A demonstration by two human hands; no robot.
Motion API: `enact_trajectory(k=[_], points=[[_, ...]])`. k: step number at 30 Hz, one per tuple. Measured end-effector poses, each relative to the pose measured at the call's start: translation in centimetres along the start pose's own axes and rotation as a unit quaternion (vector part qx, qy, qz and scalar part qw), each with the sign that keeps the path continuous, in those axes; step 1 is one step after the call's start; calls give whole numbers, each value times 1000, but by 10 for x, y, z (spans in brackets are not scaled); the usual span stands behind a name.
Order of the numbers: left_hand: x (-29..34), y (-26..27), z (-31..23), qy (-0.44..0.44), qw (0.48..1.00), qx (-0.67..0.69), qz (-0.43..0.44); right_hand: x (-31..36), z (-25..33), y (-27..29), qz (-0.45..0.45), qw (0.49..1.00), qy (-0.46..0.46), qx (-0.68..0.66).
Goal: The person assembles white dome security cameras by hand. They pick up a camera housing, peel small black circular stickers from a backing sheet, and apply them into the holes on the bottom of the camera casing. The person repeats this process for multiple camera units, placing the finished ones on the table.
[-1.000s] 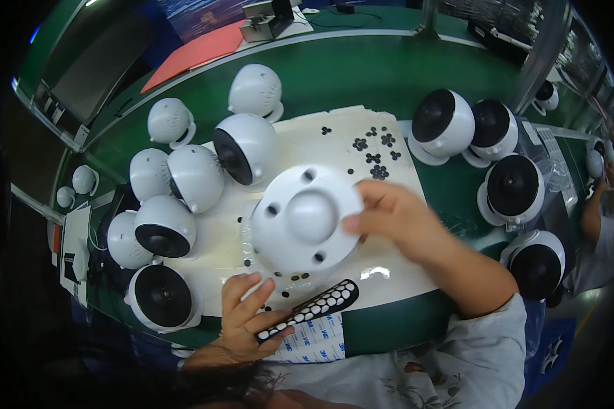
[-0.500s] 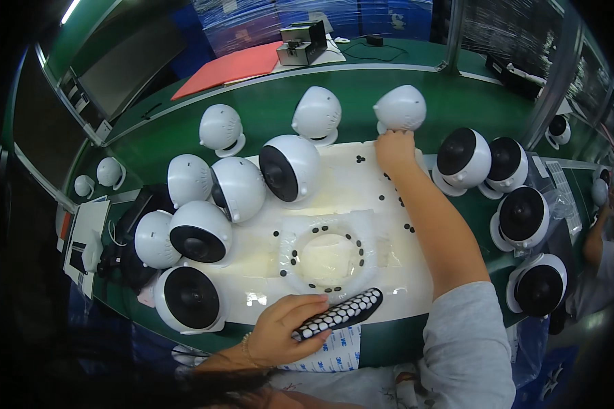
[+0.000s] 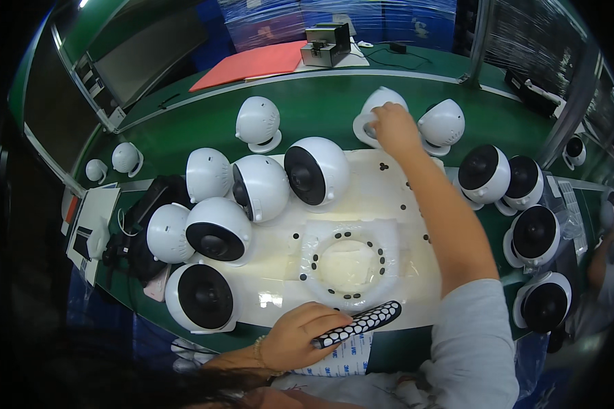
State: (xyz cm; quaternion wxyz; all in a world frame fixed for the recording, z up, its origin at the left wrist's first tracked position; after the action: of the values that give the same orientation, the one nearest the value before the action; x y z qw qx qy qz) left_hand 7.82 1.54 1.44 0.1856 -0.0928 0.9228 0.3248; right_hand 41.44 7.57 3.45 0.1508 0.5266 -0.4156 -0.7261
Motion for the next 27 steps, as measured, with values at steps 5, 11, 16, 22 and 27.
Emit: enact_trajectory(k=[5,11,16,22,27], points=[[9,3,4,30,999,0,11,56,19,103,21,867,-259,-425],[2,16,1,82,993,41,-70,134,76,117,173,669,-275,-669],[10,28,9,165,969,92,-157,159,93,99,242,744,-242,-573],[15,25,16,201,955,113,-185,174,113,169,73,871,58,-481],[14,25,11,107,967,114,-200,177,122,169,115,881,89,-450]])
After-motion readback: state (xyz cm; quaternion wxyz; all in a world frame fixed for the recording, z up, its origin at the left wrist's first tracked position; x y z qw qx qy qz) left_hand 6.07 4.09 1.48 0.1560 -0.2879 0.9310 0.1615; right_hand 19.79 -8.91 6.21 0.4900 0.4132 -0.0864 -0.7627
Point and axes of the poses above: each hand's wrist, its own x-axis away from the middle knuckle, its own y-axis out of the back of the hand, z = x × y, the point moved 7 cm from there along -x, towards the middle knuckle, and after that the axes turned 2 degrees about -z, right-handed, at the moved point
